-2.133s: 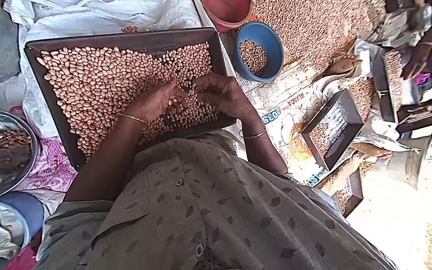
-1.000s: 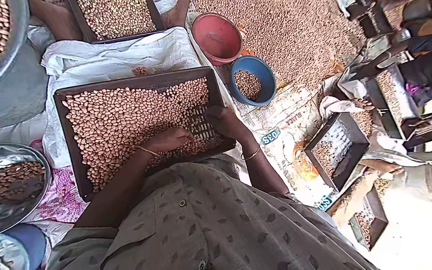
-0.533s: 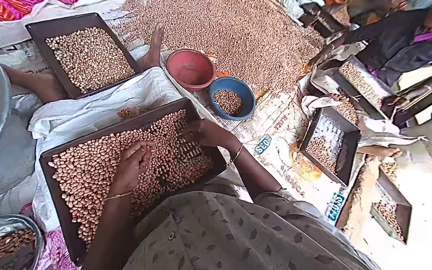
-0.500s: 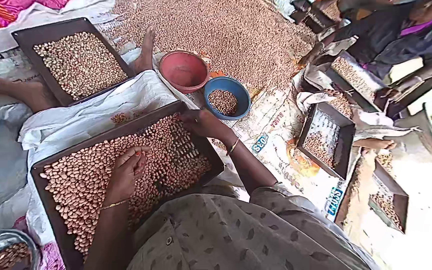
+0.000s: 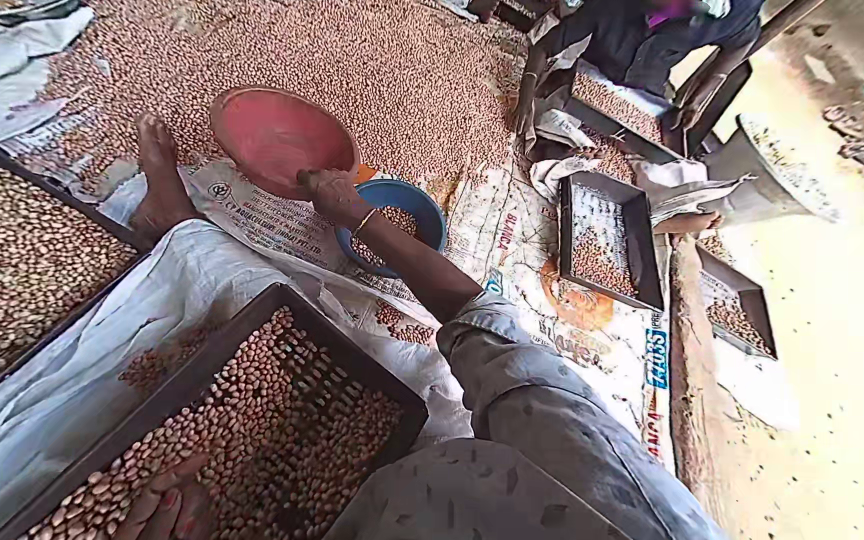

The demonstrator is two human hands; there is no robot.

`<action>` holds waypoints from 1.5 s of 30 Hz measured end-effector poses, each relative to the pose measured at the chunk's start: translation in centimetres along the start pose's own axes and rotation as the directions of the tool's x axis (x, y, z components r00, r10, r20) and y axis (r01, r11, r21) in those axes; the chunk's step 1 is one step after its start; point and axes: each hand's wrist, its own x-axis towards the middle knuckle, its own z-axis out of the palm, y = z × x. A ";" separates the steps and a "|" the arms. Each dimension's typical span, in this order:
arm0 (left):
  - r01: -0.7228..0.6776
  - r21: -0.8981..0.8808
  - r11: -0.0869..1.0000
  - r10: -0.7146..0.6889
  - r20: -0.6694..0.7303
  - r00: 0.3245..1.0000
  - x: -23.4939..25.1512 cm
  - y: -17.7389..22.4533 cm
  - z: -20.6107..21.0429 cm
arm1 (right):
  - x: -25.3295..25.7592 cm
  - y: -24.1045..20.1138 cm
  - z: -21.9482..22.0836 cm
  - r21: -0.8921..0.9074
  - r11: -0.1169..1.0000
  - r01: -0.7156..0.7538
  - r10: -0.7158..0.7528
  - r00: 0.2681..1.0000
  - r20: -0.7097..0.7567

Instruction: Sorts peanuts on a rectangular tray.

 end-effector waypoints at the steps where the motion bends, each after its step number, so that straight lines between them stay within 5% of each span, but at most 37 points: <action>1: -0.268 -0.317 0.910 0.298 0.049 0.953 2.4 -8.5 -4.3 | -0.1 1.6 -1.4 -0.015 0.999 -0.045 0.044 0.997 -0.062; 2: -0.397 -0.530 0.749 0.548 0.159 0.821 5.1 -15.7 -8.2 | -0.3 3.5 -2.7 -0.045 0.993 -0.106 0.100 0.989 -0.111; 5: -0.295 -0.470 0.832 0.306 -0.054 0.950 5.0 -18.7 -9.8 | -0.8 9.8 -7.3 -0.107 0.923 -0.370 0.356 0.926 -0.125; 11: -0.366 -0.380 0.849 0.371 -0.063 0.927 6.5 -21.6 -11.4 | -2.4 24.0 -10.1 -0.120 0.790 -0.601 0.575 0.795 -0.195; 13: -0.359 -0.378 0.853 0.337 -0.126 0.933 6.3 -21.5 -11.5 | -2.3 24.9 -10.3 -0.040 0.774 -0.632 0.615 0.764 -0.195; 17: -0.366 -0.387 0.846 0.276 -0.270 0.923 6.0 -21.3 -12.0 | -4.5 14.4 -9.4 0.380 0.848 -0.370 0.464 0.865 -0.192; 19: -0.385 -0.429 0.817 0.277 -0.293 0.915 5.9 -21.5 -12.5 | -7.9 6.4 -7.5 0.746 0.659 -0.090 0.278 0.952 -0.130; 21: -0.413 -0.469 0.781 0.296 -0.304 0.906 5.9 -22.1 -13.2 | -11.8 -1.3 -6.0 0.882 0.469 0.046 0.004 0.999 -0.054; 23: -0.434 -0.469 0.769 0.306 -0.324 0.895 5.7 -22.2 -13.4 | -14.7 -7.2 -5.0 0.844 0.521 0.126 -0.252 0.968 0.011; 26: -0.440 -0.470 0.765 0.306 -0.336 0.891 5.2 -22.1 -13.6 | -17.1 -13.0 -2.7 0.532 0.783 0.323 -0.435 0.895 0.096; 31: -0.448 -0.530 0.720 0.320 -0.319 0.892 4.9 -22.1 -14.0 | -19.9 -15.3 1.2 0.059 0.909 0.413 -0.409 0.854 0.321; 34: -0.459 -0.568 0.683 0.332 -0.318 0.888 4.6 -22.3 -14.3 | -23.5 -15.4 0.0 0.180 0.895 0.408 -0.446 0.830 0.334; 38: -0.444 -0.621 0.645 0.306 -0.323 0.896 4.4 -22.0 -14.6 | -26.1 -14.8 -2.9 0.602 0.745 0.288 -0.629 0.602 0.492; 40: -0.431 -0.639 0.637 0.292 -0.318 0.902 4.2 -21.8 -14.6 | -25.2 -15.1 -3.3 0.668 0.706 0.235 -0.623 0.654 0.429; 43: -0.440 -0.652 0.618 0.271 -0.348 0.897 4.1 -21.6 -14.7 | -21.7 -18.5 -2.0 0.493 0.770 0.406 -0.571 0.783 0.247; 45: -0.460 -0.644 0.612 0.273 -0.373 0.887 4.0 -21.7 -15.2 | -20.3 -21.9 -0.4 0.426 0.744 0.516 -0.634 0.745 0.205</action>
